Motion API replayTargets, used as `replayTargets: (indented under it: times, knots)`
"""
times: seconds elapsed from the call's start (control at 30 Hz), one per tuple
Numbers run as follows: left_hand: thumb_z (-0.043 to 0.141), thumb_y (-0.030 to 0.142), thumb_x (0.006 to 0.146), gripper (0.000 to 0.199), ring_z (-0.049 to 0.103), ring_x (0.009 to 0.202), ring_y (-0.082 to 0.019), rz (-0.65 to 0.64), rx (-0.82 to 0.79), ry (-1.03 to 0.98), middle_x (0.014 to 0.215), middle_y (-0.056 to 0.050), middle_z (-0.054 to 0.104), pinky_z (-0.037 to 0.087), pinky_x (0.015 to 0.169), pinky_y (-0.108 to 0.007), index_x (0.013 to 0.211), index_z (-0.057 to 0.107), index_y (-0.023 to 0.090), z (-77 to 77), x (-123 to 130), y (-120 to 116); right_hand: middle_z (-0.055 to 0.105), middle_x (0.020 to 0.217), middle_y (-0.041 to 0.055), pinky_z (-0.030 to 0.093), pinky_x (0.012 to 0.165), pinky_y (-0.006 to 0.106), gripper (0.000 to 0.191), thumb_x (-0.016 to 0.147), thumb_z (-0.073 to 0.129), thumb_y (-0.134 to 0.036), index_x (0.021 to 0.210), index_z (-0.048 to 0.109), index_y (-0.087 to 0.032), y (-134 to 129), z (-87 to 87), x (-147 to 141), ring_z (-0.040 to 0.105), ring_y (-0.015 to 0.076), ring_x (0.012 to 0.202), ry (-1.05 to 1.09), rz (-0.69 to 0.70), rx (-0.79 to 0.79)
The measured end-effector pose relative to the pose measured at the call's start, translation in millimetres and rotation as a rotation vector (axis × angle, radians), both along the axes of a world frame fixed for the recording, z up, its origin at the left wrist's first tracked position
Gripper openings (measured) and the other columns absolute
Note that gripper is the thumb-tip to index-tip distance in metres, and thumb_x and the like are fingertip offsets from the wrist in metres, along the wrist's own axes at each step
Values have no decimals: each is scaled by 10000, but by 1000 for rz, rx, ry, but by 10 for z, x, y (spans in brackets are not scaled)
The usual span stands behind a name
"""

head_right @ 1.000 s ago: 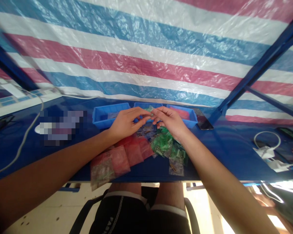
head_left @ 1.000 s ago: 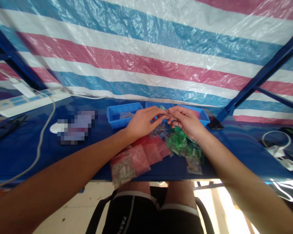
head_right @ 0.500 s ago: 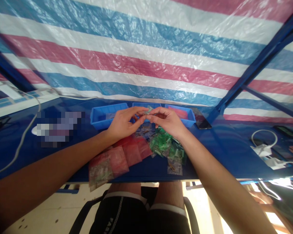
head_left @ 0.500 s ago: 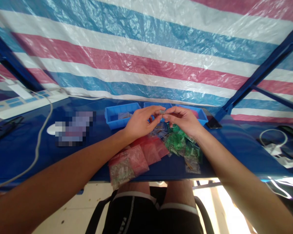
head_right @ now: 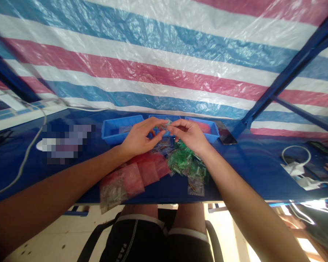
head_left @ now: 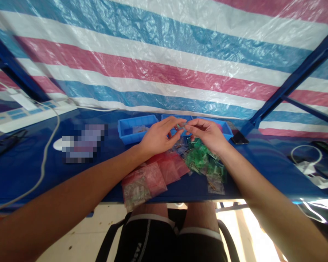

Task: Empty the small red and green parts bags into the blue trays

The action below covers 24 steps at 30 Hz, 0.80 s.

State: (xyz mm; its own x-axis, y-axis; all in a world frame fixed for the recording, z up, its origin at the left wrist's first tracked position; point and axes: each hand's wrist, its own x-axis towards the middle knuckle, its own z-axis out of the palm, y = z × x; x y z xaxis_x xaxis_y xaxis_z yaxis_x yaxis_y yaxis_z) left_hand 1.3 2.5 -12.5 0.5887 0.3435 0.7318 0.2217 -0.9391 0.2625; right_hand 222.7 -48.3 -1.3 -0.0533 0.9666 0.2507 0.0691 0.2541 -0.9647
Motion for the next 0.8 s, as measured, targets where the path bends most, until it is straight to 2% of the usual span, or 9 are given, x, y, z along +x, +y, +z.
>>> replayTargets:
  times: [0.37, 0.63, 0.8]
  knots:
    - [604, 241, 1046, 395, 731, 1115, -237, 19, 17, 48, 1210, -103, 745, 617, 988, -384, 1438, 607, 197, -22, -7, 18, 766, 825, 27, 529, 589, 292, 426, 752, 951, -571, 914, 800, -207, 6, -11, 4, 635, 149, 656, -18, 9, 5]
    - [602, 266, 1028, 422, 750, 880, -184, 30, -80, 120, 1262, -92, 767, 601, 798, -306, 1446, 597, 212, 2, -12, -32, 752, 828, 31, 533, 588, 299, 481, 756, 911, -658, 904, 774, -221, -28, 11, -2, 644, 165, 663, -97, 57, 8]
    - [605, 299, 1019, 428, 734, 782, -178, 51, -149, 234, 1158, -55, 782, 550, 705, -283, 1441, 583, 234, 23, -10, -67, 755, 828, 32, 528, 599, 301, 487, 831, 834, -701, 912, 757, -226, -41, -39, 15, 628, 159, 646, -179, 110, 27]
